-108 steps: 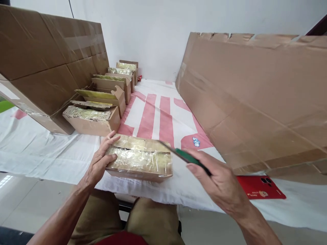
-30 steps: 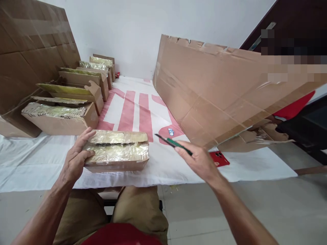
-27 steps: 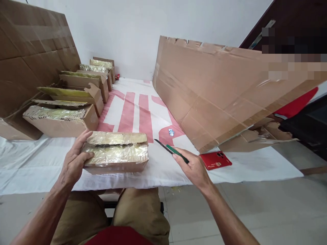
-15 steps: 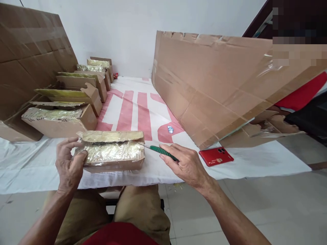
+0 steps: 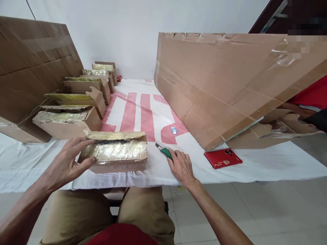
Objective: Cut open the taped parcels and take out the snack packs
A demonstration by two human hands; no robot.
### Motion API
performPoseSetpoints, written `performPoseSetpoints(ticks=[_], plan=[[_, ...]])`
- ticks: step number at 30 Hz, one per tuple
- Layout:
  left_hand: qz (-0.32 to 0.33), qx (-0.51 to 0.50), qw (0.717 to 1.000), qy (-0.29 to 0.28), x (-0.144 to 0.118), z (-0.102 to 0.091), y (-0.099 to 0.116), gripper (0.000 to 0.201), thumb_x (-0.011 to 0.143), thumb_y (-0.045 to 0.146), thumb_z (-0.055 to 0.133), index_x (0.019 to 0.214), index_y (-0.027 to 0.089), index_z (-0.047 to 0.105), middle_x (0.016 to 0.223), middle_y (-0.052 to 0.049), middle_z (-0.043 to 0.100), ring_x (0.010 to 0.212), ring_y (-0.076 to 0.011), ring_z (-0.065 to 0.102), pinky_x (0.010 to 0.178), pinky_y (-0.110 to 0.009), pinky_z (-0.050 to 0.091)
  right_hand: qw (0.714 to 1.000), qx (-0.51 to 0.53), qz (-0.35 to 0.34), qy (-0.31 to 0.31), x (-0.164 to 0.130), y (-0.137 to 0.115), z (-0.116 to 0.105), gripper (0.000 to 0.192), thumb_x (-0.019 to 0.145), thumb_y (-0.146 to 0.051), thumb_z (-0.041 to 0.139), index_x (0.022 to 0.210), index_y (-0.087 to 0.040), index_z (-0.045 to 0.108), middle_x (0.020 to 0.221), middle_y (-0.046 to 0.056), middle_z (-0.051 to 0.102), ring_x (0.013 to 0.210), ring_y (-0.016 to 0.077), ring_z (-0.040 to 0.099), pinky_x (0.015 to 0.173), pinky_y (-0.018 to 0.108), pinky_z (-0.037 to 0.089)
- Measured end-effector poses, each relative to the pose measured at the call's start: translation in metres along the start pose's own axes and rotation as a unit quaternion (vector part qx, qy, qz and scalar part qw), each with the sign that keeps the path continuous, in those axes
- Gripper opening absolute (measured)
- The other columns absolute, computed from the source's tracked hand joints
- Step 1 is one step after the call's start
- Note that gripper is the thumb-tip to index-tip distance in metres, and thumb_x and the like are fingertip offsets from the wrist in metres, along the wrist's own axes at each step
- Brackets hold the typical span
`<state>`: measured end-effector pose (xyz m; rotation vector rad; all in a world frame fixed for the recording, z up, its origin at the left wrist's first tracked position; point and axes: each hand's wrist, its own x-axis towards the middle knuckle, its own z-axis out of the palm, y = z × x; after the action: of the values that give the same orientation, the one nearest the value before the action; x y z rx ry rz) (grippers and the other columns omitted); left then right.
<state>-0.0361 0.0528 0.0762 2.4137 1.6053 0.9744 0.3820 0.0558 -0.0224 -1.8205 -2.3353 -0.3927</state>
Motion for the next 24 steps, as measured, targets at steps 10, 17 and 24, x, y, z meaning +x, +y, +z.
performPoseSetpoints(ticks=[10, 17, 24], plan=[[0.072, 0.07, 0.993, 0.062, -0.004, -0.009, 0.012, 0.015, 0.085, 0.023, 0.064, 0.097, 0.025, 0.054, 0.103, -0.009, 0.067, 0.102, -0.0328, 0.064, 0.084, -0.048, 0.053, 0.953, 0.213, -0.045, 0.212, 0.017, -0.023, -0.077, 0.025, 0.101, -0.028, 0.057, 0.121, -0.023, 0.072, 0.124, 0.013, 0.074, 0.116, 0.0297, 0.071, 0.096, 0.046, 0.055], [0.163, 0.091, 0.978, 0.096, -0.058, 0.02, 0.016, 0.038, 0.085, 0.002, 0.058, 0.118, 0.021, 0.057, 0.13, -0.017, 0.062, 0.133, -0.0353, 0.055, 0.113, -0.057, 0.045, 0.905, 0.279, -0.188, 0.259, 0.033, -0.07, -0.14, 0.024, 0.098, -0.012, 0.059, 0.117, -0.022, 0.071, 0.114, 0.01, 0.077, 0.101, 0.0242, 0.073, 0.086, 0.041, 0.056], [0.127, -0.014, 0.99, 0.064, -0.069, 0.015, 0.018, 0.044, 0.089, 0.027, 0.068, 0.132, 0.023, 0.06, 0.139, -0.015, 0.066, 0.137, -0.0362, 0.055, 0.118, -0.057, 0.039, 0.916, 0.28, -0.28, 0.067, 0.07, -0.109, -0.134, 0.024, 0.106, -0.02, 0.051, 0.11, -0.016, 0.074, 0.109, 0.009, 0.079, 0.101, 0.0234, 0.067, 0.089, 0.039, 0.05]])
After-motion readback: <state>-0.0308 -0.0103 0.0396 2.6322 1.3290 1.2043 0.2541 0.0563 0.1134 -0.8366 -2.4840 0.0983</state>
